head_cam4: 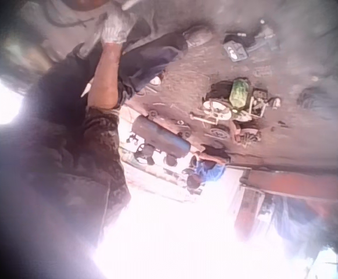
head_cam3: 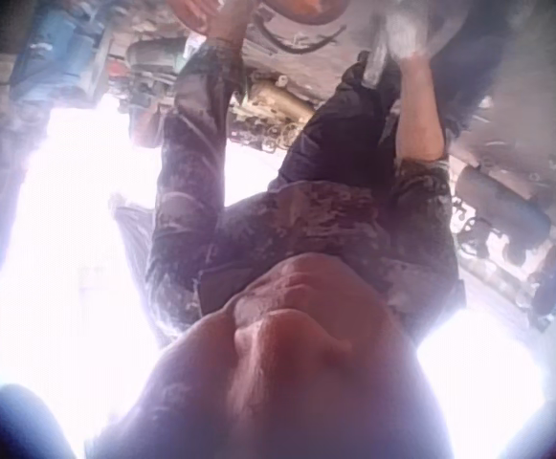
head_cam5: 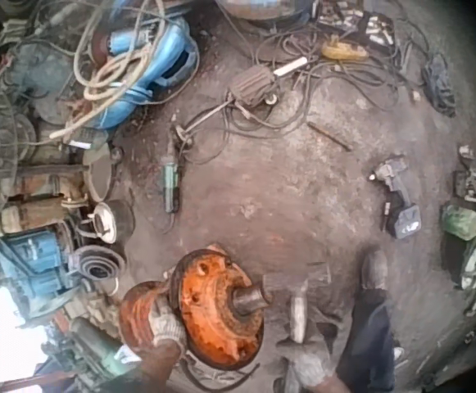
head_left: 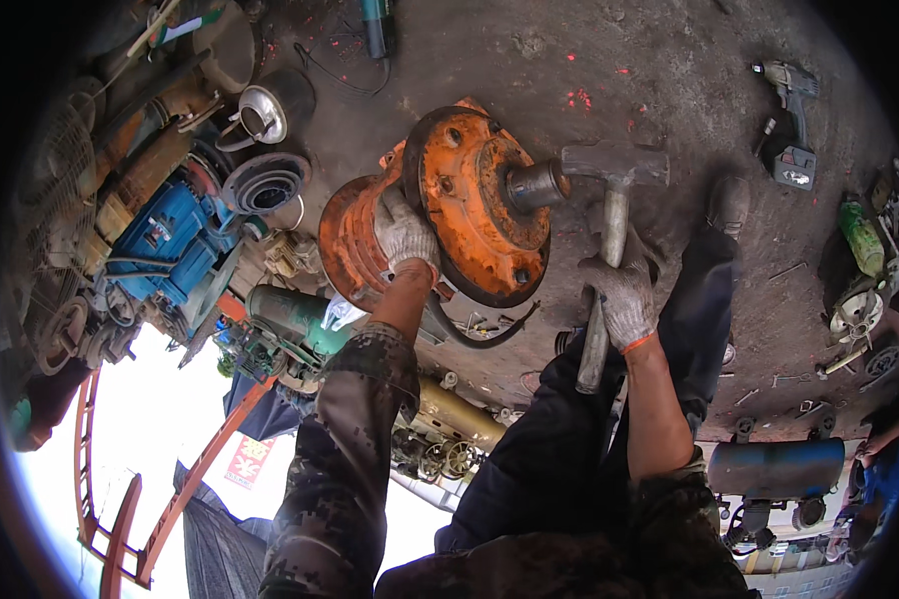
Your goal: The person uses a cordless impact driver to remove bolts from a large orange mechanical part, then uses a hammer to tap the part. The person continues to remove and install bolts using the impact driver.
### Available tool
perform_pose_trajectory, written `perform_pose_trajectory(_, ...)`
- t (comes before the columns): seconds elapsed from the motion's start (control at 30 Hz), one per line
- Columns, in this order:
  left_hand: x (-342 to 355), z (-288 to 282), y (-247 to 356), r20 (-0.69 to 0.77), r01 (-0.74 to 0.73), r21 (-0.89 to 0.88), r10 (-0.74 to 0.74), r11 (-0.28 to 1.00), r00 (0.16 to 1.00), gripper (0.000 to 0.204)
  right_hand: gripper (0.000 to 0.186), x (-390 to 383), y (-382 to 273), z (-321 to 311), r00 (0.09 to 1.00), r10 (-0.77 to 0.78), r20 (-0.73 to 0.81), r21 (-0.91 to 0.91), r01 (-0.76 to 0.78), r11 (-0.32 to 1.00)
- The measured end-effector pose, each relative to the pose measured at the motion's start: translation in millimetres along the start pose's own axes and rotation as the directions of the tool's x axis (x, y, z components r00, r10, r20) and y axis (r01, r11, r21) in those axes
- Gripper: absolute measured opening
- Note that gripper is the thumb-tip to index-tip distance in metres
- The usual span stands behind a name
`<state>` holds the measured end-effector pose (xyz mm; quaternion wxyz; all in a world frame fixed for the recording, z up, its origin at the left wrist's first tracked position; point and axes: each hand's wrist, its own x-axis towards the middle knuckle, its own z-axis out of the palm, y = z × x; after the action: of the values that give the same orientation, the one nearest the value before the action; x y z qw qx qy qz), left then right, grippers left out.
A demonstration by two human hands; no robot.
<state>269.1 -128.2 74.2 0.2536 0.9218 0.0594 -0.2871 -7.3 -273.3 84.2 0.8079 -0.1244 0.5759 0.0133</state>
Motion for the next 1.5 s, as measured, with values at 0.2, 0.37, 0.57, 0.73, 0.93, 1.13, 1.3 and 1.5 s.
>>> perform_pose_trajectory(0.2, -13, 12, 19, -0.067, -0.011, -0.070, 0.006, 0.998, 0.998, 0.045, 0.031, -2, -14, 54, 0.997, -0.051, 0.052, -0.131, 0.057, 0.990)
perform_pose_trajectory(0.37, 0, 11, -3, -0.106, -0.117, 0.072, 0.124, 0.990, 0.987, 0.042, 0.032, 9, 21, 89, 0.992, -0.100, 0.083, -0.604, 0.130, 0.786)
perform_pose_trajectory(0.57, -3, 8, -1, -0.097, -0.095, 0.009, 0.096, 0.995, 0.991, 0.047, 0.021, 1, 14, 84, 0.990, 0.073, 0.124, -0.398, -0.018, 0.917)
perform_pose_trajectory(0.73, -10, 11, 17, -0.085, -0.045, -0.083, 0.038, 0.995, 0.996, 0.044, 0.022, 18, 24, 82, 0.995, -0.094, 0.032, -0.255, 0.099, 0.962)
perform_pose_trajectory(0.93, 2, 9, -9, -0.105, -0.069, -0.060, 0.062, 0.996, 0.993, 0.045, 0.022, 18, 15, 88, 0.970, 0.120, 0.210, -0.584, 0.026, 0.811)
perform_pose_trajectory(1.13, -10, 12, 14, -0.089, -0.052, -0.088, 0.044, 0.995, 0.995, 0.049, 0.025, 24, 41, 92, 0.993, -0.089, 0.074, -0.511, 0.114, 0.852)
perform_pose_trajectory(1.3, -6, 11, 9, -0.096, 0.013, -0.206, -0.033, 0.978, 0.995, 0.047, 0.028, 30, 23, 70, 0.951, 0.039, 0.306, -0.590, 0.157, 0.792)
perform_pose_trajectory(1.5, -13, 18, 24, -0.034, 0.155, -0.435, -0.188, 0.887, 0.982, 0.046, 0.037, 40, 35, 14, 0.991, -0.130, -0.018, -0.006, 0.130, 0.991)
